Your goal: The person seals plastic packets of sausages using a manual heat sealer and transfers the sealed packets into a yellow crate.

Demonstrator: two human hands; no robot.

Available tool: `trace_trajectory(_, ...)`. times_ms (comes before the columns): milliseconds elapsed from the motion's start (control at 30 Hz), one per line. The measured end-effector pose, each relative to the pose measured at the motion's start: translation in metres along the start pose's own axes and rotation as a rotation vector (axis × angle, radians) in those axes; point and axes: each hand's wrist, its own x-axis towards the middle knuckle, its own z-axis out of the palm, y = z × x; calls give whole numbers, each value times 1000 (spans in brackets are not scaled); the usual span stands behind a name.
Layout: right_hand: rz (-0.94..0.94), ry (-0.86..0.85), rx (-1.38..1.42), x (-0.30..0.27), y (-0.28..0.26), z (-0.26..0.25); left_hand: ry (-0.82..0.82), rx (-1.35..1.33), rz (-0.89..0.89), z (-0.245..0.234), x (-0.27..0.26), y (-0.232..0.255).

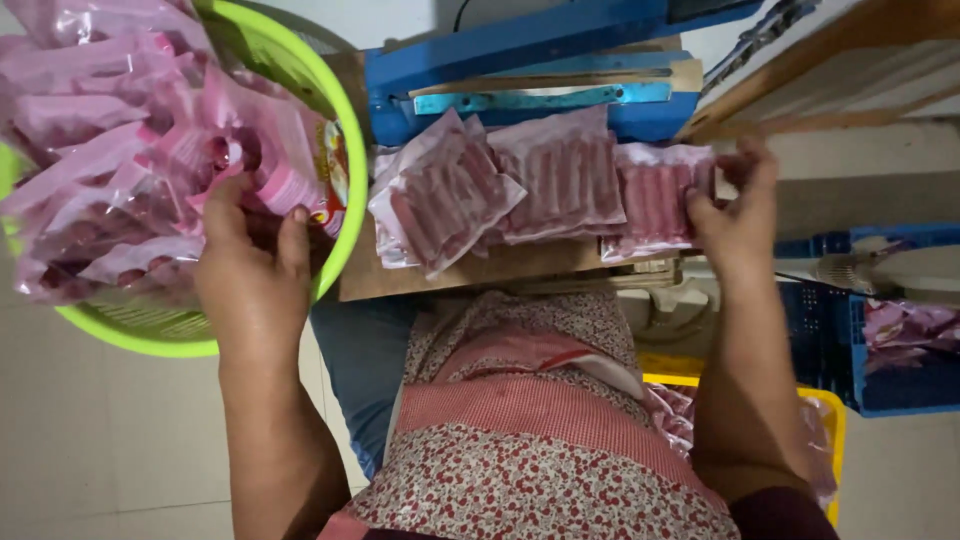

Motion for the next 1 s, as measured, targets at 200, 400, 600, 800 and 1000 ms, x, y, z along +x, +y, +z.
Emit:
trace_trajectory(200, -165, 98, -116, -10, -1, 7, 330, 298, 237, 31, 0, -34)
trace_trajectory(400, -375, 108, -124, -30, -63, 16, 402, 146, 448, 29, 4, -32)
trace_trajectory(600, -489, -212, 259, -61, -158, 74, 499, 272, 527, 23, 28, -21)
trace_trajectory(800, -623, -658, 48, -73, -229, 111, 373, 200, 646, -13, 5, 100)
trace_trajectory(1000, -392, -310, -104, -65, -200, 133, 113, -208, 795, 30, -25, 150)
